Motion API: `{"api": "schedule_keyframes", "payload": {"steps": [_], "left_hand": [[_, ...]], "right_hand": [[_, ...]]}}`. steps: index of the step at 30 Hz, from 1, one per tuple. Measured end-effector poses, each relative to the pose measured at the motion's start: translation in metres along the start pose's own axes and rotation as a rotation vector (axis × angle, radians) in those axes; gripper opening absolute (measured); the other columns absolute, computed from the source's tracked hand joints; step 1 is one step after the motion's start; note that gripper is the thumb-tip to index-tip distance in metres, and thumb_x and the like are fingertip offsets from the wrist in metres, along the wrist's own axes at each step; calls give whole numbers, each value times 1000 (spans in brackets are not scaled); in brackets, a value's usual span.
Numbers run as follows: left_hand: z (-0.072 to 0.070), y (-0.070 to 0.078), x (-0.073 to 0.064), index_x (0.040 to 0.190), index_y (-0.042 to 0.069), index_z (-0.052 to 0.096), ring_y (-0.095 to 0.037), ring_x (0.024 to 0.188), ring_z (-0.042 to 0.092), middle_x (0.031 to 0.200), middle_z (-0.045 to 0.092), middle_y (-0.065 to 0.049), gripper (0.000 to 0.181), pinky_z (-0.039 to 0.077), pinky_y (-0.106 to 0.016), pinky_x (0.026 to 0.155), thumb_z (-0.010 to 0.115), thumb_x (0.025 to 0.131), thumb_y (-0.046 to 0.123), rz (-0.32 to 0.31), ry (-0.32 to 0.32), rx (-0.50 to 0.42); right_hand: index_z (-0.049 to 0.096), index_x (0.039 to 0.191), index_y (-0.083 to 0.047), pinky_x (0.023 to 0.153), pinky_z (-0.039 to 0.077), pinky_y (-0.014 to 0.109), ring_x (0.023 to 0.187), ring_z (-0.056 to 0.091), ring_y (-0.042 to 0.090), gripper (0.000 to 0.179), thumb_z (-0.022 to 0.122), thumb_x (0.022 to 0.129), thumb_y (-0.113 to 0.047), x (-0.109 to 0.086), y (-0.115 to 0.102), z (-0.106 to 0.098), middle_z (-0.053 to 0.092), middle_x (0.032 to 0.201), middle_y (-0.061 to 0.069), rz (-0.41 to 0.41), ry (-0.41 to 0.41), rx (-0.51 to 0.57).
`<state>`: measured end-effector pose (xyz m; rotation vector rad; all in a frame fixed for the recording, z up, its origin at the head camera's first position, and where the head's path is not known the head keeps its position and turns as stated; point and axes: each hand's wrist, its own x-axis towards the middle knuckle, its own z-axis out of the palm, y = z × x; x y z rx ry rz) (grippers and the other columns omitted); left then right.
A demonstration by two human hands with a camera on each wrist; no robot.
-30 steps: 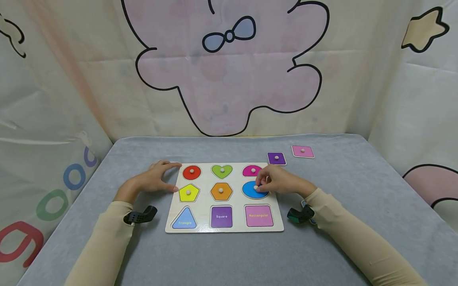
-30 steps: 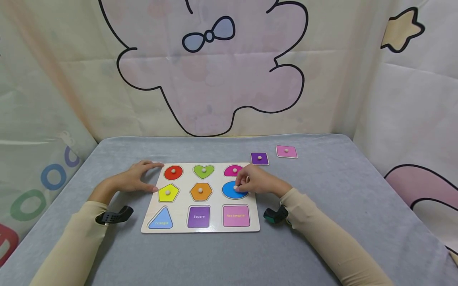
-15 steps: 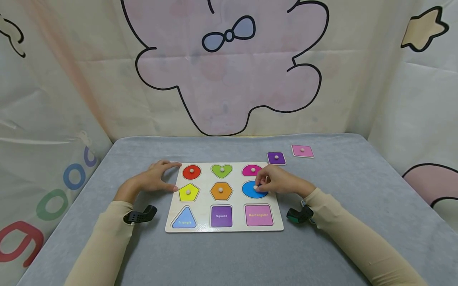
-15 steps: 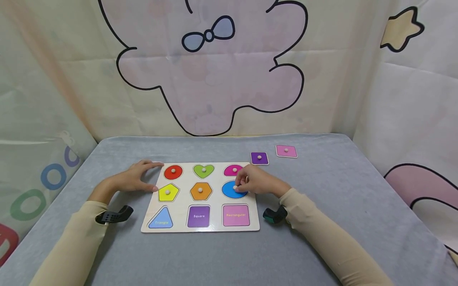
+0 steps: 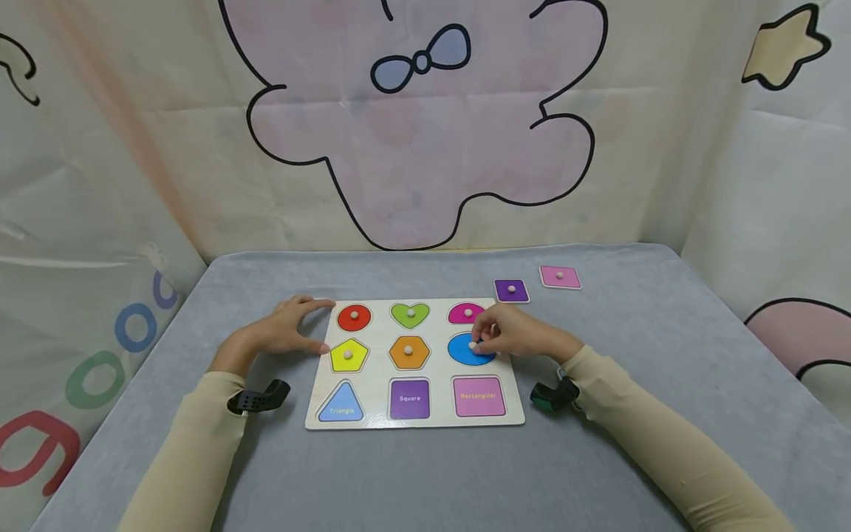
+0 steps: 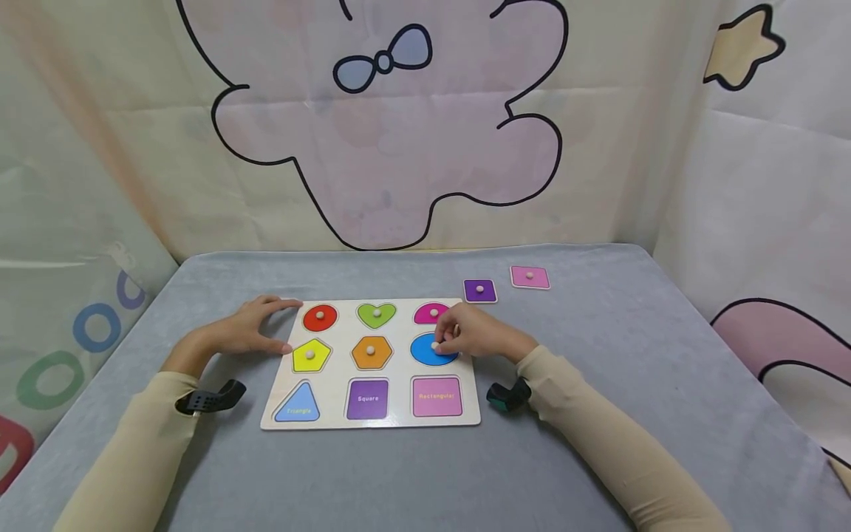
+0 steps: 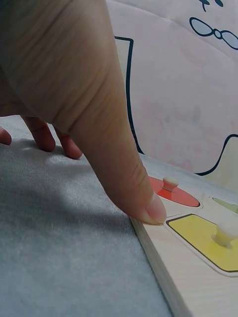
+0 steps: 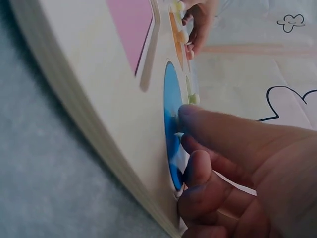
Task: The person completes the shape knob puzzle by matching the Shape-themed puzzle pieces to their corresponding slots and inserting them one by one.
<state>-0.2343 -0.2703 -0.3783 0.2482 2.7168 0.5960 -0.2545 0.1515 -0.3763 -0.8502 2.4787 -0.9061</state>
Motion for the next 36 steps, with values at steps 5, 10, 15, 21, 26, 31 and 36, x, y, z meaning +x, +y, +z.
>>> {"api": "schedule_keyframes", "payload": {"steps": [5, 10, 15, 21, 26, 31, 36], "left_hand": [[0, 0, -3, 157, 21, 36, -51, 143, 20, 162, 21, -27, 92, 31, -76, 111, 82, 81, 45, -3, 6, -5], [-1, -1, -6, 157, 21, 35, -51, 144, 20, 162, 20, -27, 92, 32, -76, 110, 81, 81, 45, -13, 7, -7], [0, -2, -7, 157, 21, 36, -51, 143, 21, 162, 21, -26, 93, 34, -75, 109, 81, 81, 46, -13, 5, -9], [0, -1, -7, 157, 21, 36, -51, 143, 21, 162, 20, -27, 93, 34, -75, 109, 82, 81, 46, -16, 7, -10], [-2, 0, -7, 157, 20, 36, -51, 143, 20, 162, 20, -27, 92, 32, -75, 110, 82, 81, 45, -20, 8, -16], [-2, 0, -5, 157, 22, 36, -51, 143, 21, 162, 20, -27, 92, 33, -75, 110, 82, 81, 45, -25, 7, -11], [-1, 2, -1, 157, 23, 36, -51, 144, 21, 162, 20, -26, 92, 32, -75, 111, 81, 81, 47, -19, -1, 0]], "right_hand": [[74, 95, -12, 66, 51, 22, 81, 56, 16, 12, 76, 91, -23, 1, -3, -3, 62, 82, 1, 15, -6, -18], [75, 103, -10, 71, 55, 26, 84, 59, 17, 17, 72, 95, -25, 2, -5, -11, 69, 91, 3, -3, 9, -23], [74, 110, -5, 67, 55, 27, 78, 60, 19, 23, 69, 96, -22, -4, -8, -25, 72, 95, 8, -18, 74, -5], [73, 110, -2, 61, 49, 25, 69, 56, 16, 24, 68, 97, -22, -29, 0, -38, 66, 88, 13, -26, 93, 33], [73, 109, -1, 61, 48, 24, 69, 55, 13, 20, 68, 97, -17, -52, 17, -46, 67, 88, 12, -28, 57, 70], [72, 111, -1, 67, 51, 23, 75, 58, 14, 21, 69, 96, -16, -78, 32, -53, 72, 99, 11, -40, 7, 108], [72, 110, 1, 64, 53, 22, 72, 61, 14, 17, 68, 95, -6, -103, 52, -54, 72, 92, 12, -151, -64, 173]]}}
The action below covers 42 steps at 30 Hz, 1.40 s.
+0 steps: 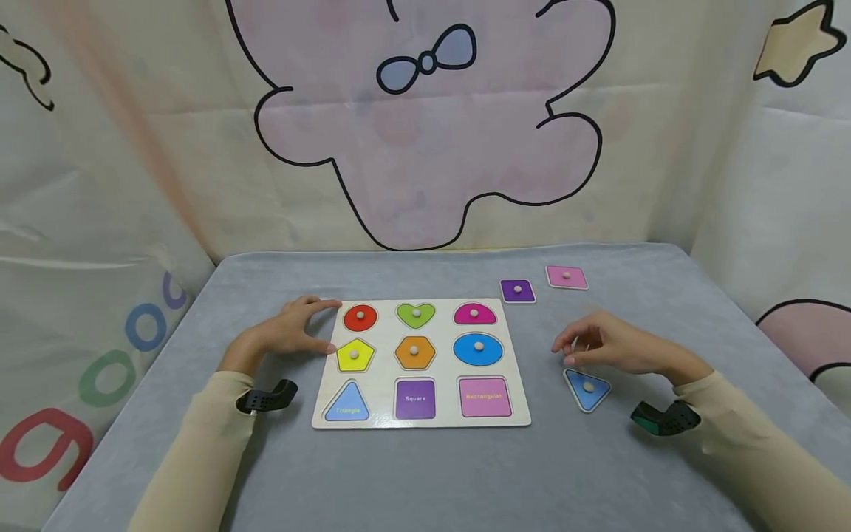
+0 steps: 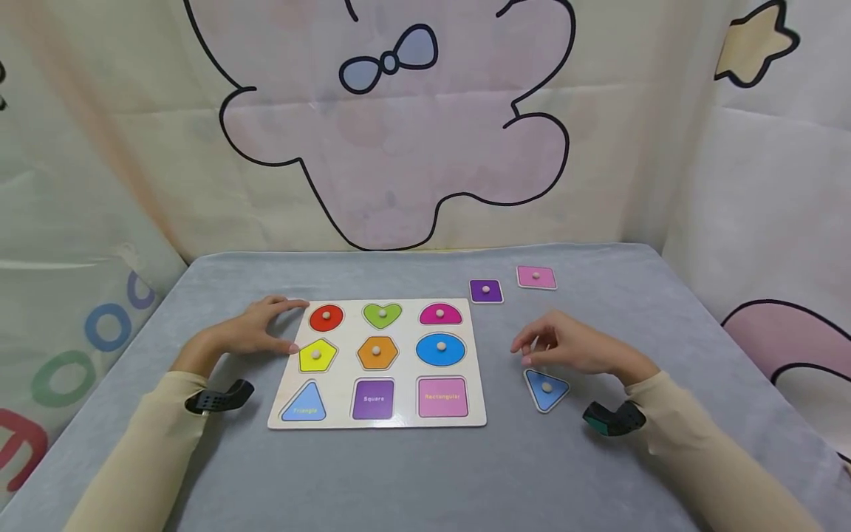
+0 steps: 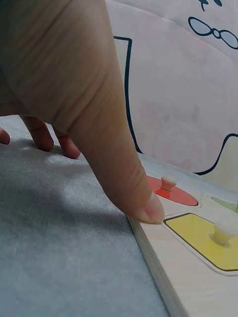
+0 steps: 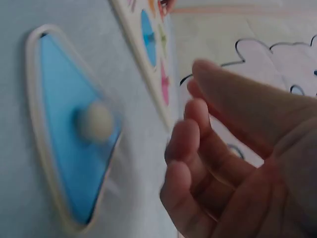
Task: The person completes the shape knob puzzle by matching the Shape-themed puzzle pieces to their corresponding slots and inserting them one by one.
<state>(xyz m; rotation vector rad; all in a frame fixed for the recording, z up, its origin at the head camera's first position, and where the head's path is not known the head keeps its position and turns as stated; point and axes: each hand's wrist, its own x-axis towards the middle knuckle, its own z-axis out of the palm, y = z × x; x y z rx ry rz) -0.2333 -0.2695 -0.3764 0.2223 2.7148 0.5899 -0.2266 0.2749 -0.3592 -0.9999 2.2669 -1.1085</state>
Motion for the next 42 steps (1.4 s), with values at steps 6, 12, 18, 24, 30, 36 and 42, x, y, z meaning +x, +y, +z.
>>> {"api": "schedule_keyframes", "payload": {"steps": [6, 12, 18, 24, 30, 36, 42], "left_hand": [[2, 2, 1, 157, 22, 36, -51, 145, 20, 163, 19, -26, 91, 30, -75, 111, 81, 82, 46, -2, -7, -6], [1, 2, 0, 157, 21, 36, -52, 144, 20, 163, 19, -27, 91, 30, -76, 111, 81, 81, 44, -3, -4, -4], [1, 2, -2, 157, 20, 37, -51, 143, 22, 161, 22, -27, 91, 33, -74, 111, 82, 81, 43, 2, 0, -5], [1, 0, -2, 157, 21, 37, -50, 143, 23, 161, 24, -26, 90, 33, -74, 111, 81, 82, 44, 27, 2, -4], [1, -1, -1, 157, 21, 36, -52, 144, 21, 162, 22, -27, 90, 29, -76, 111, 80, 82, 45, 42, -3, 1], [3, -1, 0, 157, 21, 36, -52, 145, 20, 162, 21, -28, 91, 30, -75, 111, 81, 82, 45, 37, 0, -6], [2, -2, -1, 157, 19, 36, -51, 144, 22, 161, 23, -28, 90, 31, -75, 111, 81, 82, 43, 49, 7, -4]], "right_hand": [[74, 107, -3, 60, 53, 23, 66, 60, 15, 15, 70, 92, -1, -25, 20, 1, 71, 84, 10, -108, -81, 35], [73, 107, -2, 57, 50, 22, 65, 56, 19, 16, 70, 91, -1, -29, 21, 3, 64, 79, 17, -91, -134, 60], [74, 105, -4, 57, 48, 22, 70, 56, 15, 15, 72, 90, -2, -29, 20, 3, 60, 78, 17, -82, -138, 51], [73, 99, -5, 54, 45, 23, 66, 53, 16, 10, 73, 90, -2, -31, 20, 4, 56, 74, 19, -87, -129, 48], [72, 99, -7, 55, 47, 22, 66, 54, 13, 9, 72, 91, -3, -29, 18, 5, 56, 73, 17, -59, -104, 47], [72, 100, -9, 58, 49, 20, 67, 56, 9, 8, 72, 92, -9, -13, 11, 9, 59, 74, 9, 40, -45, 2], [72, 103, -7, 62, 49, 20, 71, 57, 10, 13, 73, 92, -13, 12, -4, 12, 62, 81, 1, 96, 50, -44]]}}
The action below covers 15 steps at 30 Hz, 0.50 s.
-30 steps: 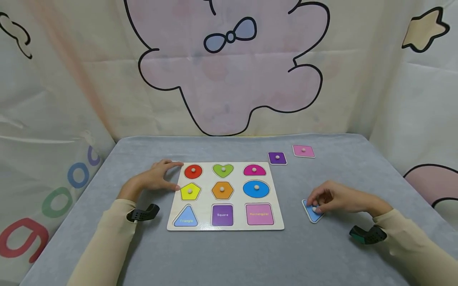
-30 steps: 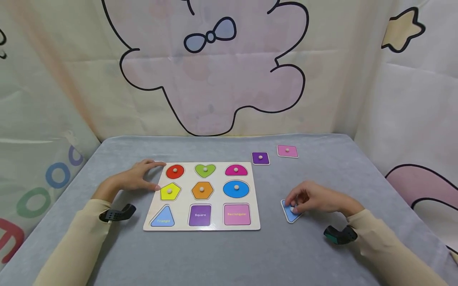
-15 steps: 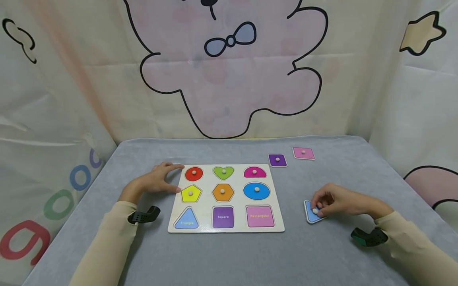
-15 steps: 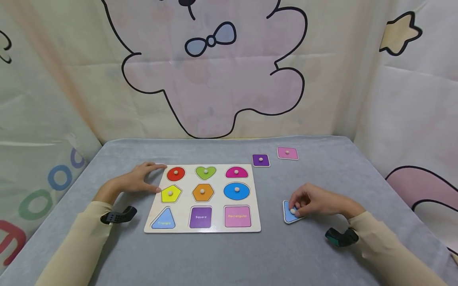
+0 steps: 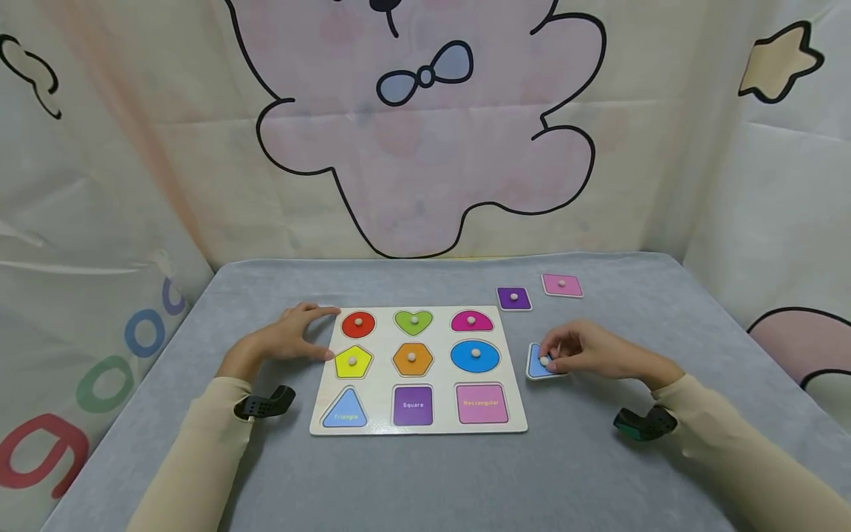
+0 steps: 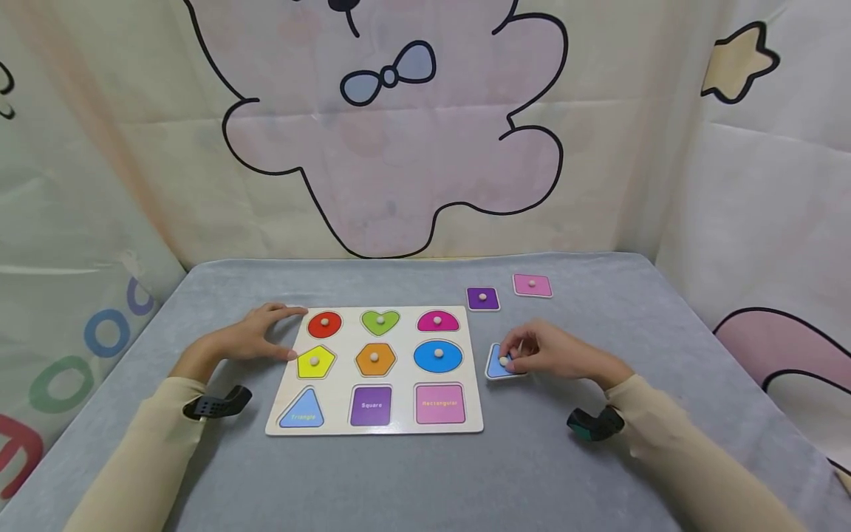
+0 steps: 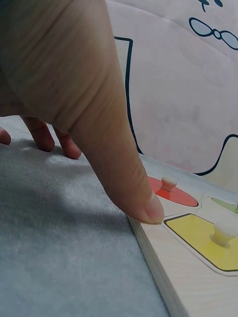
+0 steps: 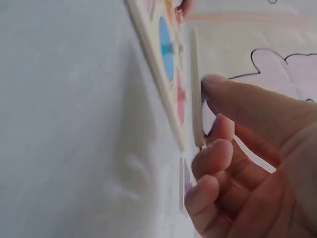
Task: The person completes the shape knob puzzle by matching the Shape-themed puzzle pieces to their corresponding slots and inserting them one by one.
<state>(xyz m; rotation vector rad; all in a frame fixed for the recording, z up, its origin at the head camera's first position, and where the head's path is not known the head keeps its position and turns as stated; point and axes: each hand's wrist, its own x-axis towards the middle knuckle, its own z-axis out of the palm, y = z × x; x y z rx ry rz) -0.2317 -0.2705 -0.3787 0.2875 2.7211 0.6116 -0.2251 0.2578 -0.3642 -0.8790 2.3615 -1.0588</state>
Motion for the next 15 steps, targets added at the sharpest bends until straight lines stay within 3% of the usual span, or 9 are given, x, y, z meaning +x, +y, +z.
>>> {"api": "schedule_keyframes", "payload": {"steps": [7, 15], "left_hand": [[-1, 0, -1, 157, 21, 36, -51, 144, 21, 161, 22, -27, 91, 29, -76, 111, 81, 82, 45, -14, 0, -5], [0, 0, 0, 157, 20, 37, -50, 144, 22, 161, 23, -27, 91, 32, -74, 111, 81, 82, 45, -7, 2, -5]], "right_hand": [[73, 104, -8, 65, 48, 19, 76, 55, 12, 15, 75, 91, -15, 28, -16, 8, 60, 82, 4, 4, 46, -24], [74, 104, -8, 63, 48, 20, 72, 54, 13, 15, 77, 90, -14, 49, -32, 19, 58, 79, 3, -60, 68, -6]]}}
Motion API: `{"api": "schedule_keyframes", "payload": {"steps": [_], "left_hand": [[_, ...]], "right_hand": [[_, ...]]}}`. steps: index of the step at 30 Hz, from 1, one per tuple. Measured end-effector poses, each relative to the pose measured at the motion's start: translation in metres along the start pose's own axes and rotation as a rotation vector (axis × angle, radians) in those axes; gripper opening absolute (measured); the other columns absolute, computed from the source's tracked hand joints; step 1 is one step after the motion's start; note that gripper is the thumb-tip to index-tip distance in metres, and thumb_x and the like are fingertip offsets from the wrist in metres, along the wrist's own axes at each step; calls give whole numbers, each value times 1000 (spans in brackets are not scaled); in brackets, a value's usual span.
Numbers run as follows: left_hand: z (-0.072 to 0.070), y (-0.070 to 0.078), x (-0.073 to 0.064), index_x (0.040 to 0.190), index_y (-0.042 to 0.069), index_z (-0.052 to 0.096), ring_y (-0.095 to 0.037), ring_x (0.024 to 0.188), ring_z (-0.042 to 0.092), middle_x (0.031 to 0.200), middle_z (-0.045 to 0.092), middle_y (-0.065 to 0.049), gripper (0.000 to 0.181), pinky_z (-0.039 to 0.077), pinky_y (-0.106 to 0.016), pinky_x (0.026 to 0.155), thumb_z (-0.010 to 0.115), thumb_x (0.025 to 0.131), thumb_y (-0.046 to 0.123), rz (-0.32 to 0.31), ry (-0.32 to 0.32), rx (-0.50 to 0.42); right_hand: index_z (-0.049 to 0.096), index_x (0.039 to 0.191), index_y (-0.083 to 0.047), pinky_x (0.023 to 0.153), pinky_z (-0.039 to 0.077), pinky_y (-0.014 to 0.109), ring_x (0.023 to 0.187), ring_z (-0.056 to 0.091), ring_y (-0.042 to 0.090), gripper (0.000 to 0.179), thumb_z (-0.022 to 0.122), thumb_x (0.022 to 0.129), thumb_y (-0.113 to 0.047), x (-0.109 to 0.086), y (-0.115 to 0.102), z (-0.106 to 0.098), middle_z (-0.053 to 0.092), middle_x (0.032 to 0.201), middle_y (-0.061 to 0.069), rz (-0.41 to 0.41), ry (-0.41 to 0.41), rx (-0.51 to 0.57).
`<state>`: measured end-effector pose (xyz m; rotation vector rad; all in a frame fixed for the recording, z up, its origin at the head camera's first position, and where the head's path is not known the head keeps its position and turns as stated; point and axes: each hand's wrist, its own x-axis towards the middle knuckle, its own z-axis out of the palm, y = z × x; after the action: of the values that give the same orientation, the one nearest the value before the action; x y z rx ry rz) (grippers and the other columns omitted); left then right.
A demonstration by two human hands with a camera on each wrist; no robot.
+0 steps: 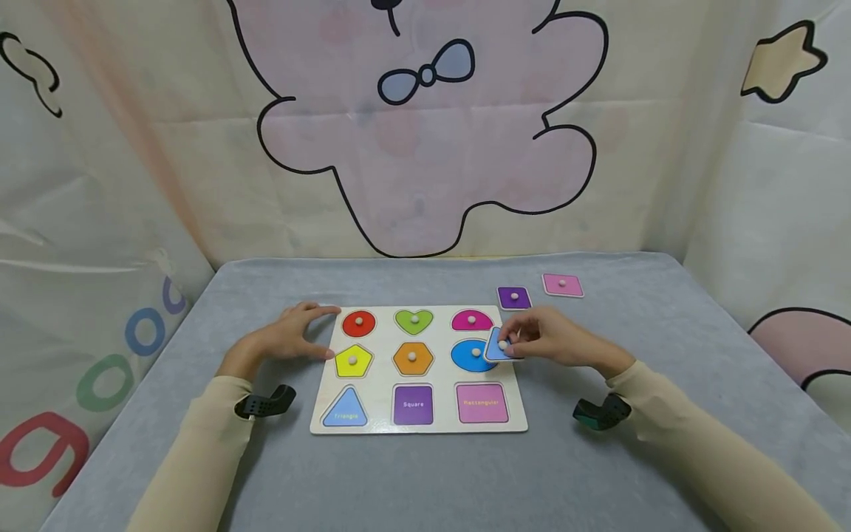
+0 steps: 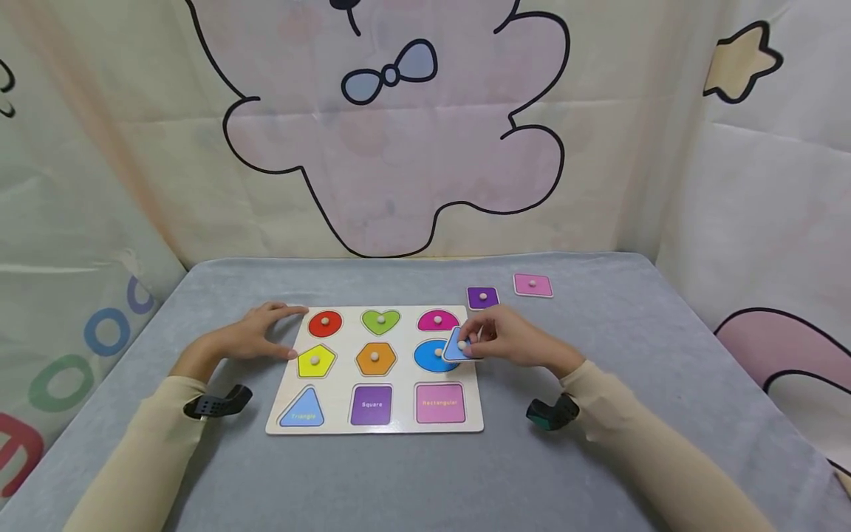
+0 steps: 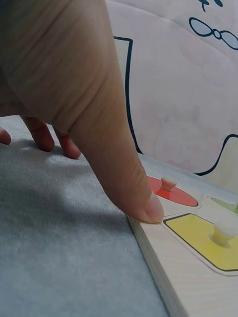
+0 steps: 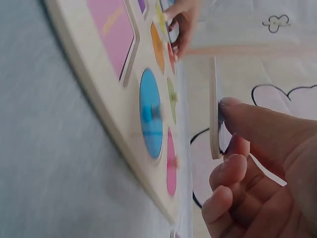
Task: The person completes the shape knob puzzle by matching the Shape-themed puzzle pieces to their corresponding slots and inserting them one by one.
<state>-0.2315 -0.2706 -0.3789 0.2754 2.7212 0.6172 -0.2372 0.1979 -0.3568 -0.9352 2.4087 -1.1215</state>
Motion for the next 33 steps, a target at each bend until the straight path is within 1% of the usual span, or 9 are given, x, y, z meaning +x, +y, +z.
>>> {"api": "schedule_keyframes", "payload": {"steps": [7, 12, 17, 25, 29, 33], "left_hand": [[0, 1, 1, 157, 22, 37, -51, 145, 21, 162, 22, -27, 91, 31, -76, 111, 81, 81, 46, -12, 7, 5], [0, 0, 1, 157, 22, 36, -51, 145, 20, 162, 21, -27, 92, 30, -76, 111, 81, 81, 47, -23, 0, 9], [0, 2, 0, 157, 22, 36, -52, 145, 20, 163, 20, -27, 91, 30, -76, 111, 81, 81, 47, -25, -3, 7], [-2, 2, -1, 157, 22, 35, -51, 145, 20, 162, 20, -27, 92, 30, -76, 111, 81, 82, 45, -29, -4, -1], [-1, 1, 0, 158, 22, 35, -51, 145, 20, 163, 20, -27, 91, 30, -76, 111, 81, 82, 46, -28, -10, 5], [-2, 3, 0, 157, 23, 36, -51, 145, 20, 163, 20, -27, 90, 29, -75, 112, 81, 82, 46, -30, -12, 7]], "right_hand": [[75, 100, -12, 60, 44, 19, 70, 52, 12, 12, 78, 89, -14, 13, -13, 11, 58, 78, 1, -16, 5, -4], [75, 99, -10, 59, 43, 19, 71, 51, 15, 11, 77, 90, -16, 21, -19, 20, 58, 78, 2, -9, -7, -19], [75, 98, -9, 61, 42, 19, 71, 51, 16, 10, 76, 91, -15, 29, -26, 29, 57, 77, 2, -18, -28, -6], [75, 98, -6, 58, 41, 18, 64, 48, 12, 9, 75, 91, -13, 47, -41, 45, 57, 76, 2, -75, -71, 25], [75, 96, -5, 56, 38, 17, 59, 46, 9, 8, 74, 92, -12, 55, -48, 54, 57, 76, 1, -89, -93, 51], [75, 95, -5, 56, 37, 17, 59, 47, 8, 6, 74, 91, -10, 60, -53, 64, 57, 75, 1, -115, -102, 61]]}}
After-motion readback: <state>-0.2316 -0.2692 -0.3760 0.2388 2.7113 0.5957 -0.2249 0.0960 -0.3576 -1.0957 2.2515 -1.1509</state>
